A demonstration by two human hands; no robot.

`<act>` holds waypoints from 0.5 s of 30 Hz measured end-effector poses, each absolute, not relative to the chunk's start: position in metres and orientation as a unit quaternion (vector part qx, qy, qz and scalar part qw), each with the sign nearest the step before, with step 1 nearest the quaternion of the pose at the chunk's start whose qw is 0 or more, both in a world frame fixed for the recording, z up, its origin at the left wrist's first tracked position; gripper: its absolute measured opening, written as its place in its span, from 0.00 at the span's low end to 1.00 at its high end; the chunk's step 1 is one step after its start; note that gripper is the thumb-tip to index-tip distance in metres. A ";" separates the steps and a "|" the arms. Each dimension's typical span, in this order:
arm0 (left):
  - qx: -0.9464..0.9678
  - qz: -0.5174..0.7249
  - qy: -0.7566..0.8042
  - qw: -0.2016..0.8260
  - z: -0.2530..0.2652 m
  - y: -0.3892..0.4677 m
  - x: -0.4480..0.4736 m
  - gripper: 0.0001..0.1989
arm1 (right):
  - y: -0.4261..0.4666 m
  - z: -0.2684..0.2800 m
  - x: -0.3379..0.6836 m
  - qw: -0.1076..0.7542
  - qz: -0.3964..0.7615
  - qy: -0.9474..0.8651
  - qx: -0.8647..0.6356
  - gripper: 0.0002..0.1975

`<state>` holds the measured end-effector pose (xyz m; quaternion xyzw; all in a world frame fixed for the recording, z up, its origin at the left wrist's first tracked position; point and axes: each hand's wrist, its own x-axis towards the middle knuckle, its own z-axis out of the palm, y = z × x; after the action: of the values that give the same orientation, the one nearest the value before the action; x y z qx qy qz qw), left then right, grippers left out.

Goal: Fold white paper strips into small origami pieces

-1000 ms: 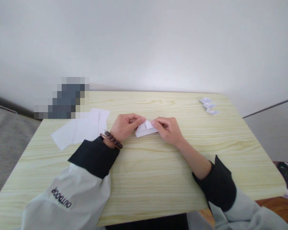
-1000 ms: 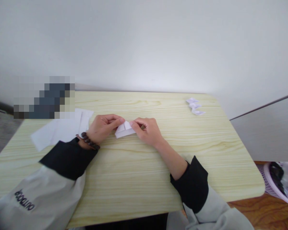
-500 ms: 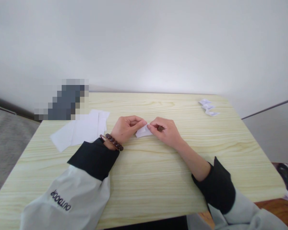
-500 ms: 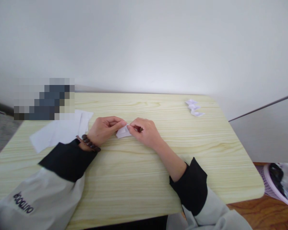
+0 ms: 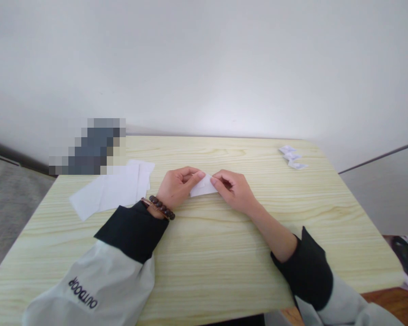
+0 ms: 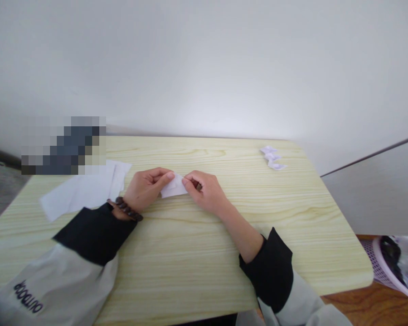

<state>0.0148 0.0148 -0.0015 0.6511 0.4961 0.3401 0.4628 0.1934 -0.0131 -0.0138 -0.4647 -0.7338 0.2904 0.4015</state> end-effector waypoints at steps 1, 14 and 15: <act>0.648 0.329 0.489 0.482 -0.002 0.016 0.014 0.18 | -0.013 -0.015 0.194 0.409 0.289 -0.725 -0.473 0.11; 0.633 0.328 0.477 0.515 0.001 0.017 0.011 0.16 | -0.012 -0.015 0.197 0.391 0.327 -0.722 -0.469 0.14; 0.622 0.343 0.474 0.521 0.000 0.018 0.011 0.16 | -0.012 -0.015 0.197 0.385 0.327 -0.729 -0.462 0.14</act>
<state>0.0113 0.0179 -0.0002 0.6217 0.4744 0.3427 0.5206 0.1966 -0.0118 -0.0147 -0.4622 -0.7288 0.3271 0.3850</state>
